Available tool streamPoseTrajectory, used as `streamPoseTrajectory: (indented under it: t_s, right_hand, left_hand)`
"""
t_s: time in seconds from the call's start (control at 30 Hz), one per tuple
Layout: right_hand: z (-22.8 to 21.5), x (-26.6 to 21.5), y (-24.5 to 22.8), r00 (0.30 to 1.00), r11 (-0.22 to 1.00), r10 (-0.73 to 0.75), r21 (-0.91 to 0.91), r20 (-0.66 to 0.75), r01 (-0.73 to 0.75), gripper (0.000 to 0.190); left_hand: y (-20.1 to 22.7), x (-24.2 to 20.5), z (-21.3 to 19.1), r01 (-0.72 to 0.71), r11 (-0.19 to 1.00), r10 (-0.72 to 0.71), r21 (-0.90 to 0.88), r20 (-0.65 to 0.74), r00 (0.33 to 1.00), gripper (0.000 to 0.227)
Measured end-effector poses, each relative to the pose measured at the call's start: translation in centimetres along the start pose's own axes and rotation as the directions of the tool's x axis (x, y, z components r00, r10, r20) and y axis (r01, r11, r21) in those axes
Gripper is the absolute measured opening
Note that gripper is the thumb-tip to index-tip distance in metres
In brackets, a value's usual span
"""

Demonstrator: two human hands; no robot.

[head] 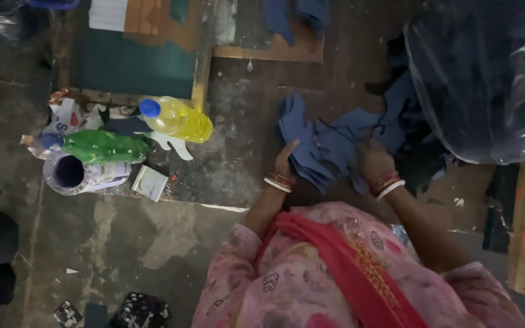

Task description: The person sorts through a pile of blue and black fabric pieces on a cluttered workbench. They pick up individual pieces, separate them, and place them into a wooden tray to the right. The person also moves a plastic bag and other items on the table to access the fabric.

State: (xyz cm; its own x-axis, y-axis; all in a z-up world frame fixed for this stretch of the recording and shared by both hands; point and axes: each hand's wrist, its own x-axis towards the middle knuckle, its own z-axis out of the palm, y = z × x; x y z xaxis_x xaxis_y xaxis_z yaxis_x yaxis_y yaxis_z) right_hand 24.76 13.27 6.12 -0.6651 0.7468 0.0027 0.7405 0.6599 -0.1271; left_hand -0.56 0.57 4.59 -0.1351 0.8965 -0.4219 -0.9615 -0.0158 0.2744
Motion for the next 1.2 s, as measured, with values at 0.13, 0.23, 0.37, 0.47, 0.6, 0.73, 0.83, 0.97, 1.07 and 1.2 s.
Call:
streamPoseTrajectory:
  t_s: [0.13, 0.23, 0.37, 0.47, 0.6, 0.73, 0.83, 0.97, 1.07, 1.2]
  right_hand:
    - [-1.4, -0.6, -1.6, 0.993, 0.994, -0.008, 0.104, -0.115, 0.02, 0.05]
    - [-2.7, -0.5, -2.9, 0.99, 0.986, 0.022, 0.168, -0.139, 0.002, 0.046]
    - [-2.3, -0.9, -2.1, 0.995, 0.959, -0.016, 0.281, -0.101, 0.044, 0.038]
    - [-4.7, 0.5, -0.7, 0.976, 0.869, -0.195, 0.478, 0.1, 0.125, 0.031]
    - [-7.1, 2.2, -0.6, 0.927, 0.879, -0.351, 0.388, 0.132, 0.277, 0.037]
    - [-12.5, 5.4, -6.5, 0.875, 0.814, -0.457, 0.47, 0.158, 0.341, 0.028]
    - [-10.2, 6.3, -6.1, 0.886, 0.848, -0.464, 0.28, -0.015, 0.449, 0.038]
    - [-9.2, 5.9, -2.8, 0.95, 0.957, -0.136, 0.213, -0.28, 0.199, 0.056]
    - [-5.0, 3.3, 0.1, 0.991, 0.972, -0.007, 0.23, -0.134, 0.038, 0.061]
    - [-2.4, 1.5, -0.5, 1.0, 0.99, -0.005, 0.144, -0.018, 0.007, 0.079]
  left_hand:
    - [0.6, 1.1, -1.4, -0.014, 0.999, 0.013, -0.029, -0.033, 0.999, 0.056]
    - [2.0, 2.1, -2.8, -0.009, 1.0, 0.011, 0.015, -0.121, 0.993, 0.054]
    - [4.8, 1.0, -1.9, -0.097, 0.982, 0.106, 0.162, -0.048, 0.993, 0.051]
    - [7.1, 0.9, -1.9, -0.18, 0.914, 0.182, 0.364, 0.03, 0.983, 0.053]
    - [6.2, 0.5, -0.8, -0.192, 0.615, 0.106, 0.765, 0.162, 0.981, 0.067]
    - [1.4, 1.8, 0.9, -0.194, 0.435, -0.069, 0.88, 0.247, 0.967, 0.08]
    - [0.3, 3.6, -1.3, -0.296, 0.503, -0.138, 0.812, 0.413, 0.9, 0.08]
    - [-0.1, 4.0, -6.3, -0.018, 0.829, -0.057, 0.558, 0.116, 0.992, 0.058]
    - [1.8, 1.3, -3.6, 0.005, 0.971, -0.004, 0.24, -0.006, 1.0, 0.047]
    - [2.8, 1.2, -3.4, -0.036, 0.989, 0.043, 0.145, -0.046, 0.998, 0.04]
